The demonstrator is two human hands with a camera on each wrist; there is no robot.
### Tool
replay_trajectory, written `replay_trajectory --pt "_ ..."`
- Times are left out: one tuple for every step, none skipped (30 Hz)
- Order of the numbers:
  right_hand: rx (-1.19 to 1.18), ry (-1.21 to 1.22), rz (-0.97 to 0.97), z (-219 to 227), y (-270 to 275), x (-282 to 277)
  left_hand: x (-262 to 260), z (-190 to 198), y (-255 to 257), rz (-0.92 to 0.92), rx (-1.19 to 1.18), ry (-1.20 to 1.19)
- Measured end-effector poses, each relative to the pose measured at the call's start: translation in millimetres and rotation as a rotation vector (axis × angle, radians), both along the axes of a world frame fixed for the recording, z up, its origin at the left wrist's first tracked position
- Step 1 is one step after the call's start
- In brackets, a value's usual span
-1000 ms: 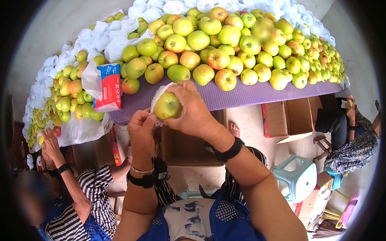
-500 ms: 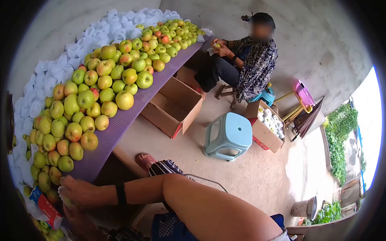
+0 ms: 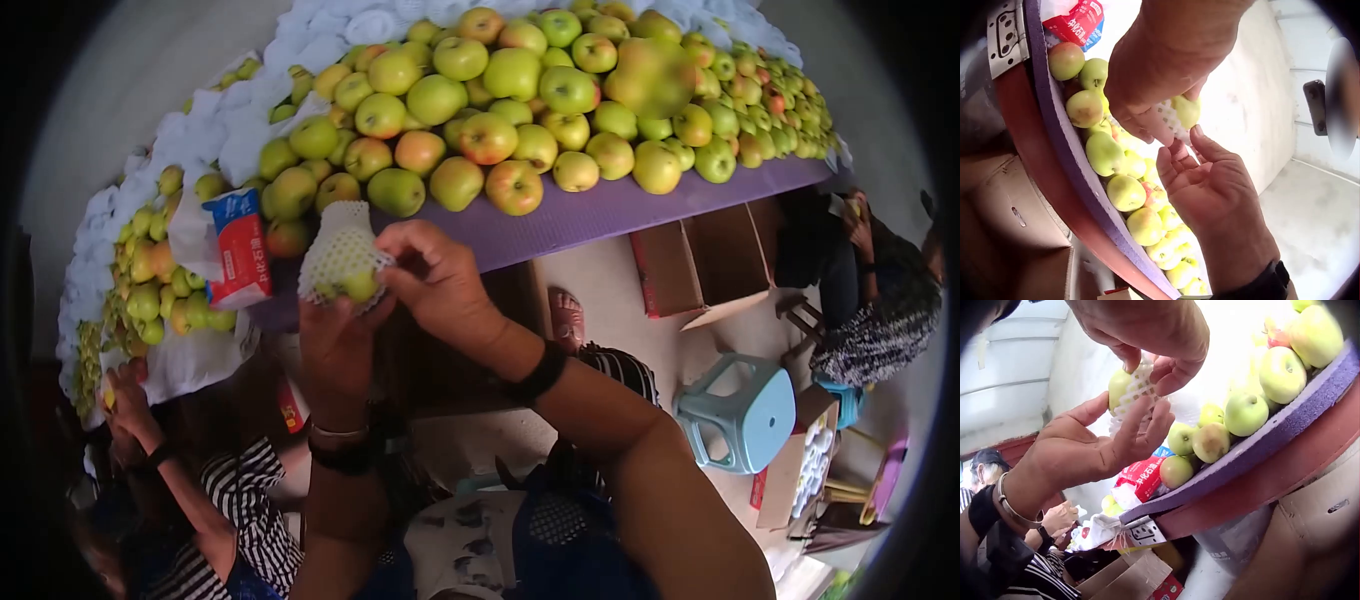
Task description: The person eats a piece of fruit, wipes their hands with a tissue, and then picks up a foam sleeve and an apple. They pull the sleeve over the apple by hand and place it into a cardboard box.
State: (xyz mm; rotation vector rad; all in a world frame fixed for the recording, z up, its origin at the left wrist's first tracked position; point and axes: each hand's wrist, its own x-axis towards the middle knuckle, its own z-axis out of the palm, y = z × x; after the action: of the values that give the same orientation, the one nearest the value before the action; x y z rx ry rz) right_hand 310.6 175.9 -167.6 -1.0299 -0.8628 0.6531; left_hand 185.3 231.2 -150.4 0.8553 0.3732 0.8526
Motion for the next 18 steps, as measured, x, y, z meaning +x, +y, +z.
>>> replay_trajectory --pt "0.001 0.022 0.007 5 -3 -1 -1 1 0 0.003 -0.004 -0.006" --pt "-0.006 0.041 0.007 7 -4 -2 -1 -3 2 -0.001 -0.016 -0.015" --pt "-0.035 0.006 -0.004 6 -4 -2 0 -6 2 0.008 -0.030 -0.045" --pt "-0.063 -0.030 -0.016 6 -4 -3 1 -9 3 0.016 -0.042 -0.076" --pt "-0.088 -0.065 -0.027 5 -5 -4 1 -11 3 0.025 -0.052 -0.106" --pt "-0.084 -0.183 -0.059 7 -6 -6 1 -13 3 0.046 -0.068 -0.112" --pt "-0.079 -0.302 -0.092 11 -8 -7 1 -14 3 0.068 -0.085 -0.118" --pt "-0.074 -0.420 -0.124 13 -9 -8 0 -15 2 0.090 -0.101 -0.125" --pt "-0.107 -0.392 -0.108 12 -9 -8 1 -14 1 0.101 -0.093 -0.122" --pt "-0.141 -0.365 -0.092 10 -8 -7 1 -12 0 0.112 -0.084 -0.121" --pt "-0.174 -0.340 -0.076 10 -7 -6 1 -10 -1 0.124 -0.075 -0.122" --pt "-0.140 -0.349 -0.080 12 -7 -4 1 -8 -1 0.120 -0.080 -0.119" --pt "-0.106 -0.359 -0.086 16 -7 -3 0 -6 -1 0.115 -0.085 -0.117" --pt "-0.073 -0.368 -0.090 18 -7 -2 -1 -5 -2 0.111 -0.091 -0.115" --pt "-0.065 -0.318 -0.065 18 -6 -3 -2 -6 -1 0.100 -0.087 -0.113" --pt "-0.057 -0.267 -0.042 18 -6 -3 -2 -7 0 0.088 -0.084 -0.110" --pt "-0.049 -0.216 -0.019 17 -6 -4 -3 -7 0 0.076 -0.081 -0.107" --pt "-0.060 -0.209 -0.023 16 -6 -5 -2 -7 0 0.077 -0.079 -0.088"
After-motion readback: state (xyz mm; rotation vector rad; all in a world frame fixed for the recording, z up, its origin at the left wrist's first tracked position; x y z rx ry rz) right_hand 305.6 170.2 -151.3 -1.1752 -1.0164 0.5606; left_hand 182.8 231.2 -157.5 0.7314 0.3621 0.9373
